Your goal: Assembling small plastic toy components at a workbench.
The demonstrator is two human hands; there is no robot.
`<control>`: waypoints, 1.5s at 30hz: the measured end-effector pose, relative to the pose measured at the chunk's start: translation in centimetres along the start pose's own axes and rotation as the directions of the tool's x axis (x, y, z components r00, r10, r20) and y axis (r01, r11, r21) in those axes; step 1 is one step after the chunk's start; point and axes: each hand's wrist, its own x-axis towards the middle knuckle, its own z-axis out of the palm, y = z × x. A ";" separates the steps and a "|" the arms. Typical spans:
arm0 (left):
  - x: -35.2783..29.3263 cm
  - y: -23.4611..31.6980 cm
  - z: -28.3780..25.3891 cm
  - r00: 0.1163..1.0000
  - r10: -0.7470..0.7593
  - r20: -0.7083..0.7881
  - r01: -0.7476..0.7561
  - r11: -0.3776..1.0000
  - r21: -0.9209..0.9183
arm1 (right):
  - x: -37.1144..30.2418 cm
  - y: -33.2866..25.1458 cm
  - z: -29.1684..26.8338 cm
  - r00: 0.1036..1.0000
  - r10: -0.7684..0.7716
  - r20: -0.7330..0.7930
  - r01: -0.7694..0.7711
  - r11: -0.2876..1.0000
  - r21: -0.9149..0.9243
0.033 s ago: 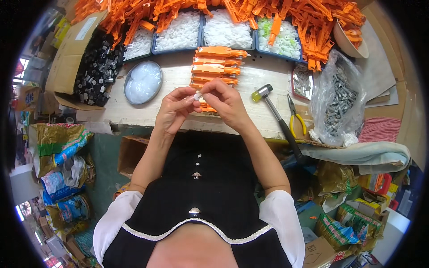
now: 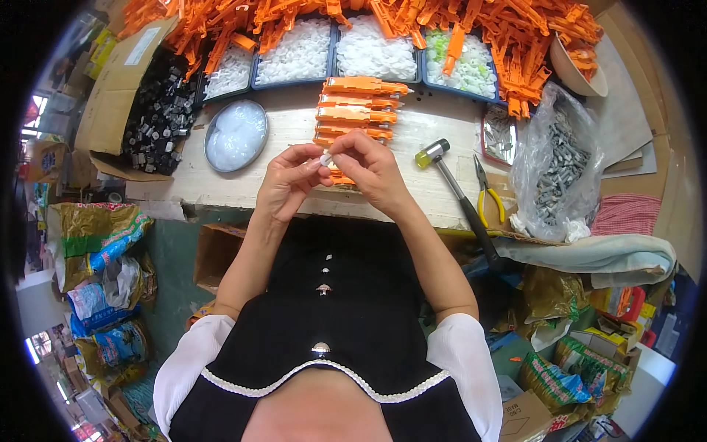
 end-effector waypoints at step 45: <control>-1.6 -1.7 -0.9 0.961 0.278 -0.016 -0.245 0.871 0.425 | 0.9 2.1 2.1 0.933 -0.351 0.084 0.327 0.726 -0.605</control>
